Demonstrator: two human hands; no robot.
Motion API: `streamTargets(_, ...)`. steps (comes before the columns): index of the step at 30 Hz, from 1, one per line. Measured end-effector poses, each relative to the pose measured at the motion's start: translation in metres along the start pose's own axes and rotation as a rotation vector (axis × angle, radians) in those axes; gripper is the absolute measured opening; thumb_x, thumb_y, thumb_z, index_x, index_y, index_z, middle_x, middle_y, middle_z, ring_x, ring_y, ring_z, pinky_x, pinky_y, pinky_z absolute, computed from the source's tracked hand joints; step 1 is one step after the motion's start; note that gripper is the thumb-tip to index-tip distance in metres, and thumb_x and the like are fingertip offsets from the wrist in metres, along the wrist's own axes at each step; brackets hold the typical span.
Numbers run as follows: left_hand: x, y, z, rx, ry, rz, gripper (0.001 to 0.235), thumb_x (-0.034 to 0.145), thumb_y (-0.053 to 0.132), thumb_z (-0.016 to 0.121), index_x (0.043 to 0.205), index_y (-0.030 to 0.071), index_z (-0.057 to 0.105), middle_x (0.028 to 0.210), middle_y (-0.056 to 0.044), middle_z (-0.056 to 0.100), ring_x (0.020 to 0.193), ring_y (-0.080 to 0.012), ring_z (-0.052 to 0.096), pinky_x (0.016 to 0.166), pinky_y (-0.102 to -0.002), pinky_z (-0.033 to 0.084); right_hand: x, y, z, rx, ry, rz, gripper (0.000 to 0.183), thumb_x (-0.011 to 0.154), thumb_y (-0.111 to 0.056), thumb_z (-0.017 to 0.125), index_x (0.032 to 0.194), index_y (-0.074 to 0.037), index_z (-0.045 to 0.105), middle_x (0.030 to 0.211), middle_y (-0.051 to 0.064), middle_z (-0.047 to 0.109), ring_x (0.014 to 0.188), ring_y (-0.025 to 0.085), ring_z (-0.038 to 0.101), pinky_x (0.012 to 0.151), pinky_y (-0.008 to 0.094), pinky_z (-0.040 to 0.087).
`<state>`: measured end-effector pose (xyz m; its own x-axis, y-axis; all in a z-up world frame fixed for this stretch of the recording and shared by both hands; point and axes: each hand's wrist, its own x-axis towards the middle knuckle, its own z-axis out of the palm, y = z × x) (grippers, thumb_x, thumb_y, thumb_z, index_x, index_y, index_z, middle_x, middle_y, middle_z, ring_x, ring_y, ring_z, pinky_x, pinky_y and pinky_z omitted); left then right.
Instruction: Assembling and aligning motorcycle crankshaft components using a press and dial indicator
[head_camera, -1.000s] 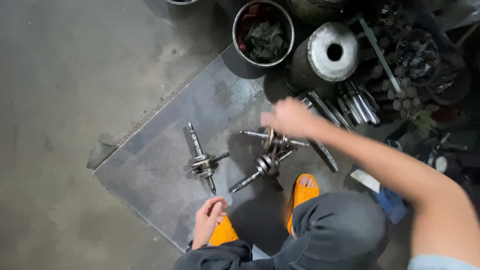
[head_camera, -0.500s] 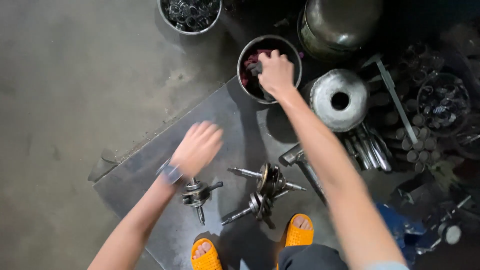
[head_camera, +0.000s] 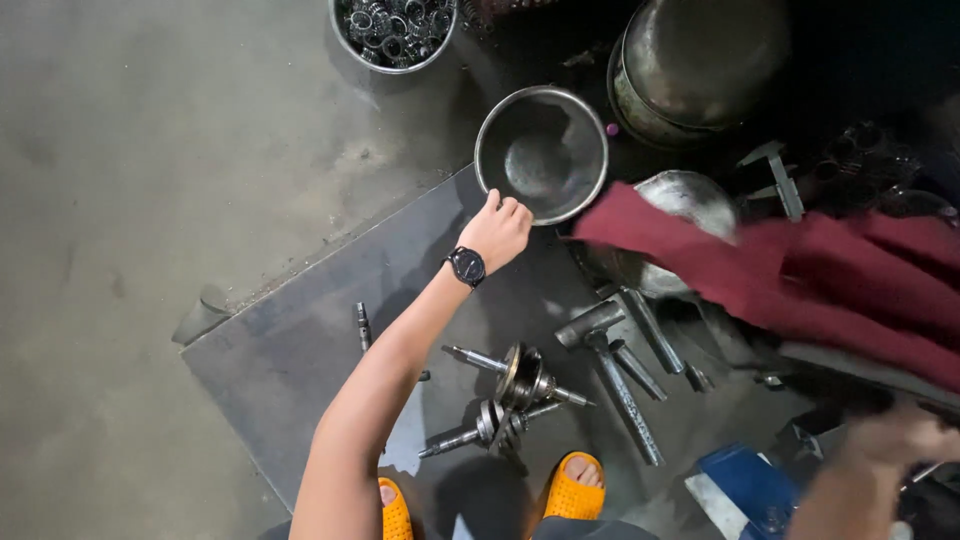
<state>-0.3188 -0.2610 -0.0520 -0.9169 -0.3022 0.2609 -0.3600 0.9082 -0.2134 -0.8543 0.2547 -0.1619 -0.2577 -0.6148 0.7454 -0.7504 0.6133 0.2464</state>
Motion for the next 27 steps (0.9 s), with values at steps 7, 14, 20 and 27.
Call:
streamTargets(7, -0.001, -0.001, 0.010, 0.048, -0.140, 0.050, 0.010, 0.077, 0.007, 0.054, 0.076, 0.005, 0.065, 0.071, -0.008, 0.057, 0.066, -0.0260, 0.052, 0.075, -0.043, 0.044, 0.333, -0.366, -0.171, 1.116, 0.315, 0.130, 0.059, 0.095, -0.046, 0.020, 0.083, 0.003, 0.051, 0.091, 0.024, 0.055, 0.086, 0.037, 0.051, 0.074, 0.047, 0.042)
streamTargets(14, 0.003, 0.002, 0.033, 0.002, 0.184, 0.055, 0.010, 0.073, 0.005, 0.055, 0.076, -0.003, 0.061, 0.064, -0.016, 0.049, 0.062, -0.0328, 0.048, 0.076, -0.053, 0.039, 0.303, -0.390, -0.154, 1.138, -0.108, 0.183, 0.028, 0.067, 0.008, 0.075, 0.088, 0.004, 0.057, 0.094, 0.020, 0.058, 0.084, 0.037, 0.056, 0.079, 0.042, 0.045)
streamTargets(20, 0.025, 0.012, 0.023, -0.033, 0.298, -0.012, 0.006, 0.072, 0.005, 0.053, 0.069, 0.000, 0.057, 0.062, -0.014, 0.044, 0.058, -0.0309, 0.045, 0.071, -0.052, 0.039, 0.307, -0.394, -0.159, 1.196, -0.073, 0.180, 0.022, 0.073, 0.014, 0.067, 0.090, 0.007, 0.053, 0.092, 0.022, 0.055, 0.079, 0.037, 0.054, 0.078, 0.044, 0.043)
streamTargets(27, 0.054, 0.016, 0.022, -0.040, 0.347, -0.103, 0.008, 0.072, 0.007, 0.052, 0.064, 0.004, 0.053, 0.063, -0.013, 0.042, 0.058, -0.0301, 0.043, 0.068, -0.050, 0.038, 0.296, -0.393, -0.148, 1.209, -0.058, 0.199, 0.024, 0.073, 0.014, 0.066, 0.091, 0.008, 0.051, 0.094, 0.022, 0.052, 0.083, 0.037, 0.054, 0.082, 0.044, 0.041)
